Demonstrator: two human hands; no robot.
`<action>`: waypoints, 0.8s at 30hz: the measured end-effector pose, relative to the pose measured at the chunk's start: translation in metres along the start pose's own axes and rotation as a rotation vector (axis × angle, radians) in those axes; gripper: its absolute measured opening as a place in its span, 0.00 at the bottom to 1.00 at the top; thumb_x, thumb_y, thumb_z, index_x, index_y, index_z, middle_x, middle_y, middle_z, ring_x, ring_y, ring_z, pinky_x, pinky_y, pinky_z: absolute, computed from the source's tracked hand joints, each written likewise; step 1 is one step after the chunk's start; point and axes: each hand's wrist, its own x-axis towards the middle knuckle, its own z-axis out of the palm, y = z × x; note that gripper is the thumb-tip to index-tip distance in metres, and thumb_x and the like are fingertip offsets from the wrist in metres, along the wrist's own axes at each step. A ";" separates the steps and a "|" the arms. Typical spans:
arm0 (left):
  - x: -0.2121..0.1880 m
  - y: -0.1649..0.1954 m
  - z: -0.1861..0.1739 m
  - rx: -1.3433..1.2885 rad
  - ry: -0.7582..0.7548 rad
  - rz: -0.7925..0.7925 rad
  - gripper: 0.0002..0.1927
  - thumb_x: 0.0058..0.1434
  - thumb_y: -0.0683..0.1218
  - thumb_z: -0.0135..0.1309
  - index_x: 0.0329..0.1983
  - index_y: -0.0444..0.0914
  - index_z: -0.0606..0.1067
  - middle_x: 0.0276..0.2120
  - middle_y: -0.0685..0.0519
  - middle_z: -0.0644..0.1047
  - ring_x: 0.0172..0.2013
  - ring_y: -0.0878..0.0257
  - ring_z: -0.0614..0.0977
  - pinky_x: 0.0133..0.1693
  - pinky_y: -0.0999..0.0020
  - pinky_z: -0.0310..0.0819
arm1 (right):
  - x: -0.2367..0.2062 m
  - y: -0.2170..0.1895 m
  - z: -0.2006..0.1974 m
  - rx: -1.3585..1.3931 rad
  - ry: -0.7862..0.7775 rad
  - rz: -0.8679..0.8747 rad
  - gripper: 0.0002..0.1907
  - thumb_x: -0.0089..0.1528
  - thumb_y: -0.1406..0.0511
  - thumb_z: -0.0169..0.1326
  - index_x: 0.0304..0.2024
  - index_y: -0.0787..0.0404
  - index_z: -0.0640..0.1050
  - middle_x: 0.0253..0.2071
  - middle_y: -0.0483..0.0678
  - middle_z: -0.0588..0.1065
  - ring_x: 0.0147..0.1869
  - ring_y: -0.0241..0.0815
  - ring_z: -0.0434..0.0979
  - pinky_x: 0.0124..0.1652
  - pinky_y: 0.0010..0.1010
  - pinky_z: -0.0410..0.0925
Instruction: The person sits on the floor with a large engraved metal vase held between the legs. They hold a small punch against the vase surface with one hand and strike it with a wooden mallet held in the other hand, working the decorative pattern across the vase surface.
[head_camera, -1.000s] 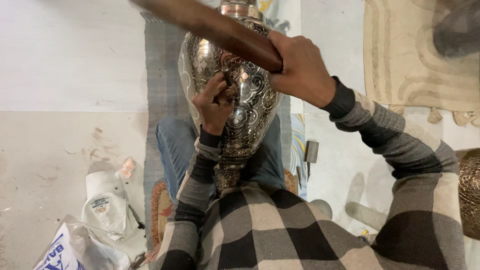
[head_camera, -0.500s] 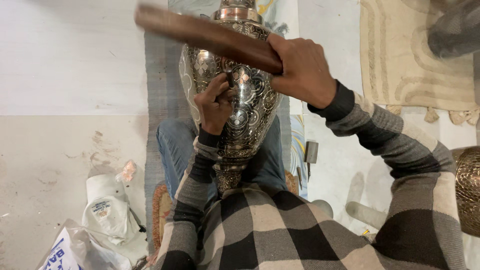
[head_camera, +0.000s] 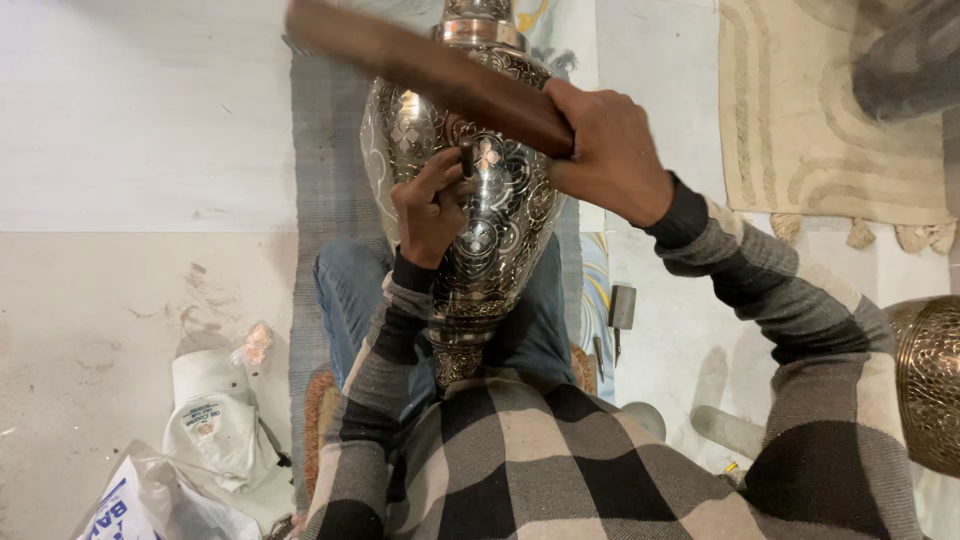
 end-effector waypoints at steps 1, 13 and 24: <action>0.001 0.000 -0.001 -0.012 0.000 0.011 0.16 0.66 0.32 0.52 0.55 0.37 0.77 0.40 0.45 0.85 0.34 0.62 0.88 0.33 0.72 0.85 | 0.000 0.000 0.000 0.163 0.042 0.021 0.16 0.54 0.67 0.60 0.40 0.65 0.70 0.24 0.56 0.70 0.23 0.56 0.72 0.28 0.44 0.63; 0.007 -0.001 -0.008 0.029 -0.102 0.023 0.15 0.68 0.31 0.51 0.53 0.38 0.77 0.33 0.49 0.85 0.32 0.65 0.89 0.32 0.73 0.85 | -0.012 0.001 0.008 -0.316 -0.033 0.049 0.22 0.47 0.68 0.61 0.44 0.64 0.73 0.25 0.56 0.75 0.26 0.60 0.75 0.28 0.49 0.64; 0.013 -0.006 -0.014 -0.002 -0.179 0.063 0.20 0.64 0.30 0.50 0.56 0.37 0.76 0.35 0.48 0.85 0.33 0.64 0.88 0.32 0.72 0.85 | -0.018 0.000 0.004 0.155 0.021 0.143 0.17 0.51 0.67 0.58 0.41 0.63 0.71 0.24 0.58 0.72 0.26 0.61 0.73 0.29 0.48 0.64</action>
